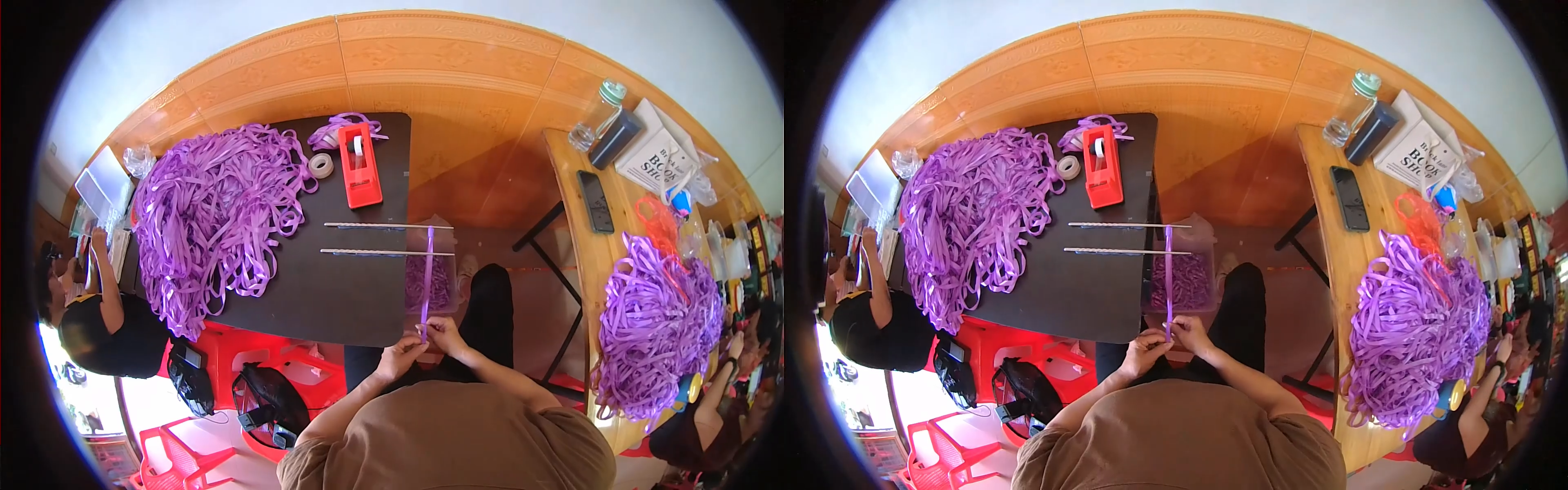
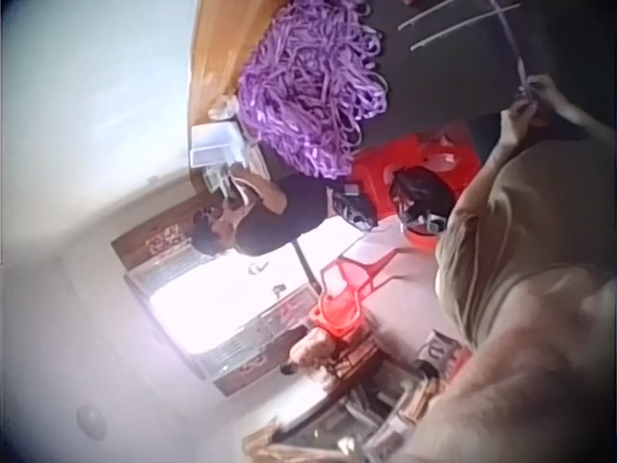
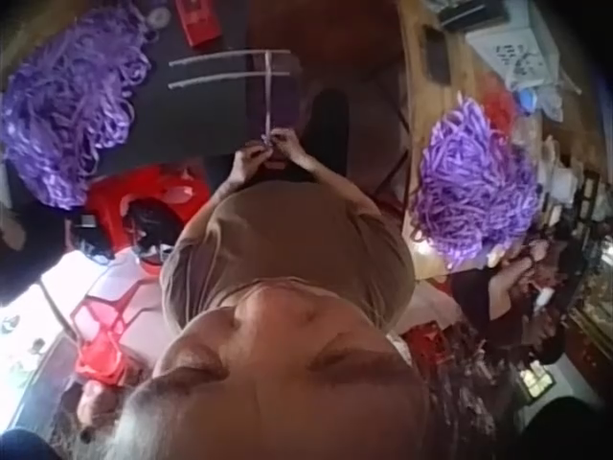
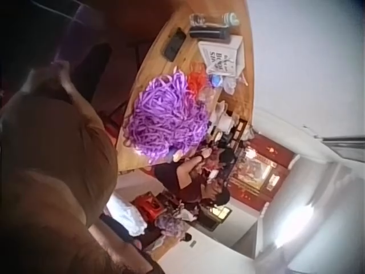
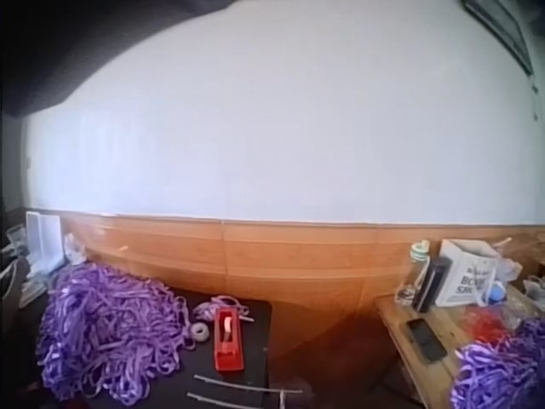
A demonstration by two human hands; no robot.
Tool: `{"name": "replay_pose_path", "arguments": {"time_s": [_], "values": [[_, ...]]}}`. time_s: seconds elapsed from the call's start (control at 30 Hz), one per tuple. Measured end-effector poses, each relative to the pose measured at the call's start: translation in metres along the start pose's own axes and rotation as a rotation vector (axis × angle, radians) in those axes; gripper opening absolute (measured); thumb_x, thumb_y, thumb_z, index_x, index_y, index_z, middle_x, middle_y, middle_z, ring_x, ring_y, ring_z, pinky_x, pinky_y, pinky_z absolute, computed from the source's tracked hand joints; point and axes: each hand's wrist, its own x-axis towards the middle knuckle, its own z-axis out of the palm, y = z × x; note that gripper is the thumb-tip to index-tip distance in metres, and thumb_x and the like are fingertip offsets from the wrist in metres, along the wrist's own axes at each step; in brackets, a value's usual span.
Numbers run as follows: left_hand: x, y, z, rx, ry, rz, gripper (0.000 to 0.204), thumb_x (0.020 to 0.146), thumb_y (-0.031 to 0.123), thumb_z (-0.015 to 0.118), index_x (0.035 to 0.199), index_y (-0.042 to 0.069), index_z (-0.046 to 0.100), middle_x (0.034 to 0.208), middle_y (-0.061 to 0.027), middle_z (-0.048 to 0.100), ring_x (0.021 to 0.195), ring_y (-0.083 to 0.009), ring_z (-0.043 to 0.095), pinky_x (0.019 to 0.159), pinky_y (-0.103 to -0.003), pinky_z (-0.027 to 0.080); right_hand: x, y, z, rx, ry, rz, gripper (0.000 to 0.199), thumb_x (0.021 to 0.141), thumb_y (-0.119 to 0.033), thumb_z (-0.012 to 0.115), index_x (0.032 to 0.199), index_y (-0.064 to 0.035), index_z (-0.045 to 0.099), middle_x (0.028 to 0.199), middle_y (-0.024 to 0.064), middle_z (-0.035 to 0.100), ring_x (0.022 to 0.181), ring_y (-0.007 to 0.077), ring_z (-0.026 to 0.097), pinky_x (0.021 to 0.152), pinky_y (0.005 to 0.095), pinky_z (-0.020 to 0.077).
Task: Wrap purple ribbon strips around parallel metal rods to assemble decorations.
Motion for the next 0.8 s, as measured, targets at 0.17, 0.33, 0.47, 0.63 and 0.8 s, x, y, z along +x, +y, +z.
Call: {"name": "replay_pose_path", "arguments": {"time_s": [0.17,0.33,0.47,0.63,0.8], "values": [[0.007,-0.017,-0.004,0.042,-0.021,-0.04,0.011,0.083,0.011,0.068,0.09,0.003,0.066,0.1,-0.002,0.056,0.079,-0.0084,0.052,0.066,-0.023,0.042,0.002,-0.004,-0.001,0.065,0.004,-0.006,0.011,0.086,-0.001,0.059,0.076,0.0013,0.062,0.068,-0.001,0.06,0.067,0.0047,0.051,0.058,0.0228,0.0403],[0.02,-0.029,0.004,0.111,0.012,-0.083,0.015,0.08,0.009,0.07,0.093,0.005,0.064,0.095,-0.0018,0.056,0.077,-0.0078,0.052,0.066,-0.022,0.042,0.005,0.01,-0.002,0.013,0.023,-0.019,0.007,0.084,0.0,0.058,0.081,0.0016,0.064,0.072,0.0005,0.062,0.068,0.0061,0.053,0.062,0.0235,0.0434],[0.026,-0.033,0.015,-0.04,0.116,-0.121,0.019,0.078,0.007,0.071,0.095,0.003,0.064,0.085,-0.0018,0.056,0.074,-0.008,0.052,0.067,-0.022,0.043,0.007,0.014,-0.004,-0.01,0.051,-0.05,0.007,0.084,0.0,0.059,0.084,0.0015,0.066,0.073,0.0015,0.064,0.069,0.007,0.056,0.064,0.0236,0.0452],[0.027,-0.049,0.018,0.145,0.202,-0.044,0.018,0.079,0.005,0.07,0.096,0.001,0.064,0.084,-0.0022,0.058,0.069,-0.0077,0.053,0.064,-0.022,0.045,0.01,0.02,-0.002,-0.02,0.053,-0.062,0.007,0.083,0.0,0.06,0.084,0.0017,0.066,0.074,0.0031,0.066,0.07,0.0076,0.058,0.064,0.0239,0.0464],[0.032,-0.048,0.019,-0.15,0.236,-0.289,0.013,0.085,0.007,0.066,0.097,0.002,0.065,0.082,-0.0029,0.06,0.059,-0.0076,0.054,0.056,-0.02,0.045,0.008,0.01,-0.003,-0.086,0.068,-0.077,0.006,0.084,-0.002,0.061,0.084,0.0011,0.066,0.072,0.0047,0.066,0.069,0.0081,0.058,0.062,0.0245,0.0463]]}}
